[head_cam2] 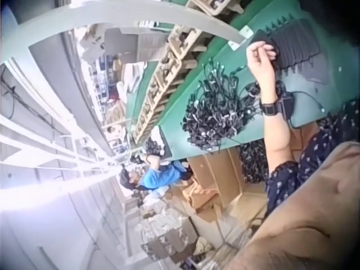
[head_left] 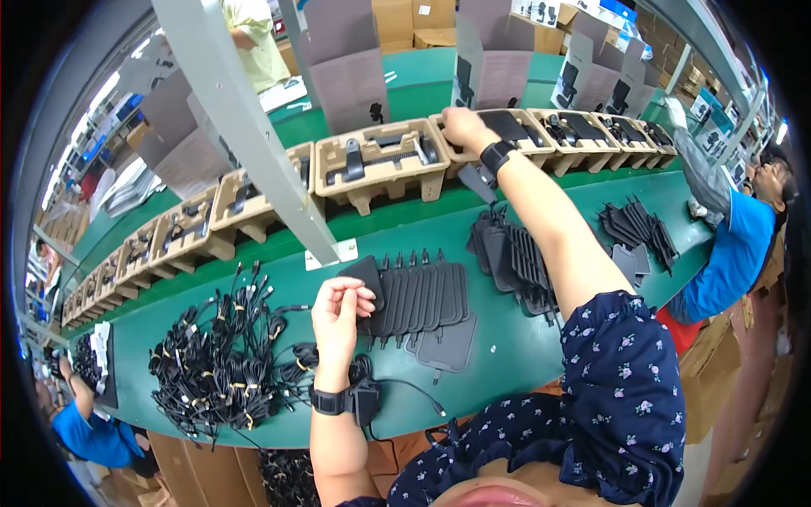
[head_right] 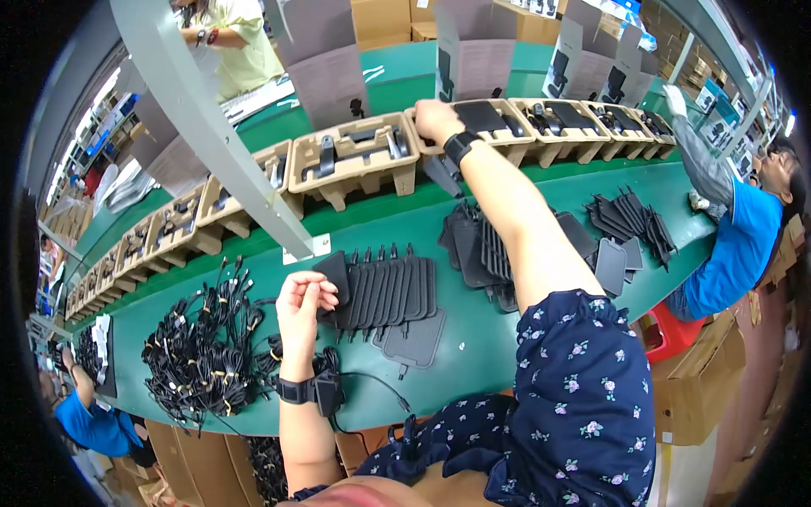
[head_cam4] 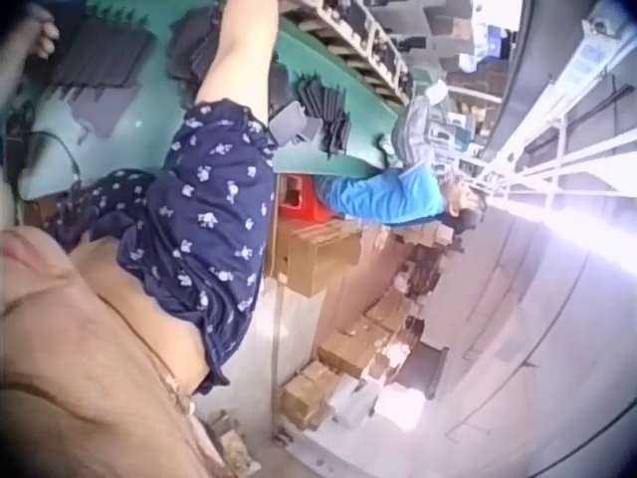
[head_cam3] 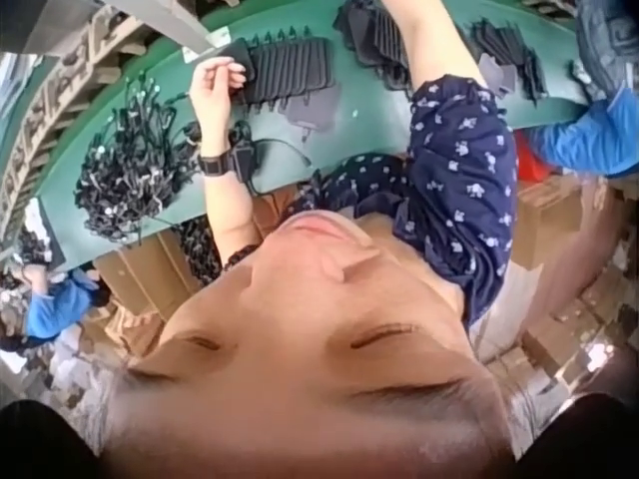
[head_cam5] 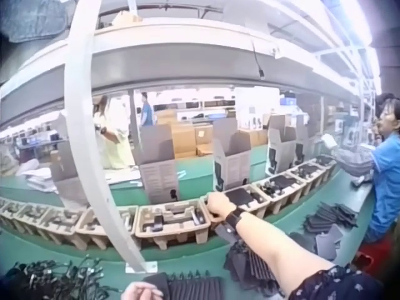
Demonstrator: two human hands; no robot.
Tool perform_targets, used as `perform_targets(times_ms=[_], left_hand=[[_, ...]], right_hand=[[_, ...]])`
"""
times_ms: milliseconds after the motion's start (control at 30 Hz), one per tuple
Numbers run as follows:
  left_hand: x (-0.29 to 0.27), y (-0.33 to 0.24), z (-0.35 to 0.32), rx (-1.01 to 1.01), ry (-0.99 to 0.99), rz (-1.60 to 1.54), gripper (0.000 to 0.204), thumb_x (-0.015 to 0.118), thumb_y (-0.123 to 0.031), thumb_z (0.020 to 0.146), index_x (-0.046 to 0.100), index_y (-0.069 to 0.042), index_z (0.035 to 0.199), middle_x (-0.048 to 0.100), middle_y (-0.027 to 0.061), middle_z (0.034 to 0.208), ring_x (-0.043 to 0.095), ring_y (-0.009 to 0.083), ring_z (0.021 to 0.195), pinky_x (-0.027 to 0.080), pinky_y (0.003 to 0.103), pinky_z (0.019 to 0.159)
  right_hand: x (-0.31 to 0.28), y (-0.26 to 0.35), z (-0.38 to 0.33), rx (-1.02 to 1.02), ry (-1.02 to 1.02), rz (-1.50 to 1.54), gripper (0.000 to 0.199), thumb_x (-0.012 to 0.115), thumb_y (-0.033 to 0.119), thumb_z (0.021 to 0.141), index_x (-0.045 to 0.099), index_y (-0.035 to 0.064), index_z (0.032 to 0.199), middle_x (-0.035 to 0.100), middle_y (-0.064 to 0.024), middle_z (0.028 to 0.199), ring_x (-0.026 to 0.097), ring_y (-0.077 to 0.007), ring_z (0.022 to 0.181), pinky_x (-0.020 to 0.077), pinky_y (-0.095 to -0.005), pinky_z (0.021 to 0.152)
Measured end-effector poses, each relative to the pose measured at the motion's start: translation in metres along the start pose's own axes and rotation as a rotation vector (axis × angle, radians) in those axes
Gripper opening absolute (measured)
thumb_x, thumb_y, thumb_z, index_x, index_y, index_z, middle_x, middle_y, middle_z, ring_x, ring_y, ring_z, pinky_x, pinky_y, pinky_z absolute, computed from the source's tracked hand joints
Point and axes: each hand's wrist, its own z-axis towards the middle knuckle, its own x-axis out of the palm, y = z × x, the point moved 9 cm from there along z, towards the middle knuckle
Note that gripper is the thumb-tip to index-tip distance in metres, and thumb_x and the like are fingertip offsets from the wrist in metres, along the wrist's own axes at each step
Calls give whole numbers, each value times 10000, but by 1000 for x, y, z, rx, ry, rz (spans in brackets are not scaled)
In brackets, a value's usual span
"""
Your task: The person picks up a bundle of cables from a box and places them on the table. They then take a cable and a base plate, join them together, and place the assembled unit into a cardboard tray, repeating the process.
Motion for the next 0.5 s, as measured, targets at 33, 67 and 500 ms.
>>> perform_targets(times_ms=[33, 67, 500], left_hand=[[0, -1, 1, 20, -4, 14, 99, 466, -54, 938, 543, -15, 986, 636, 78, 822, 586, 106, 649, 473, 209, 583], [-2, -3, 2, 37, -19, 16, 101, 466, -55, 938, 546, -16, 987, 634, 77, 822, 581, 101, 648, 469, 206, 582], [-59, -18, 12, 122, -425, 624, 118, 465, 4, 889, 561, -30, 950, 621, 41, 798, 554, 91, 655, 456, 224, 635]], right_hand=[[5, -5, 3, -16, 11, 1, 276, 606, 172, 745, 598, 27, 980, 638, -201, 955, 602, -358, 936, 480, -434, 822], [3, -6, 2, 3, -36, 17, 286, 600, 174, 750, 581, 17, 988, 636, -214, 950, 603, -366, 932, 478, -440, 820], [-36, 143, -102, -653, -501, -311, 68, 596, 146, 696, 620, 85, 710, 563, -77, 769, 571, -240, 770, 465, -392, 629]])
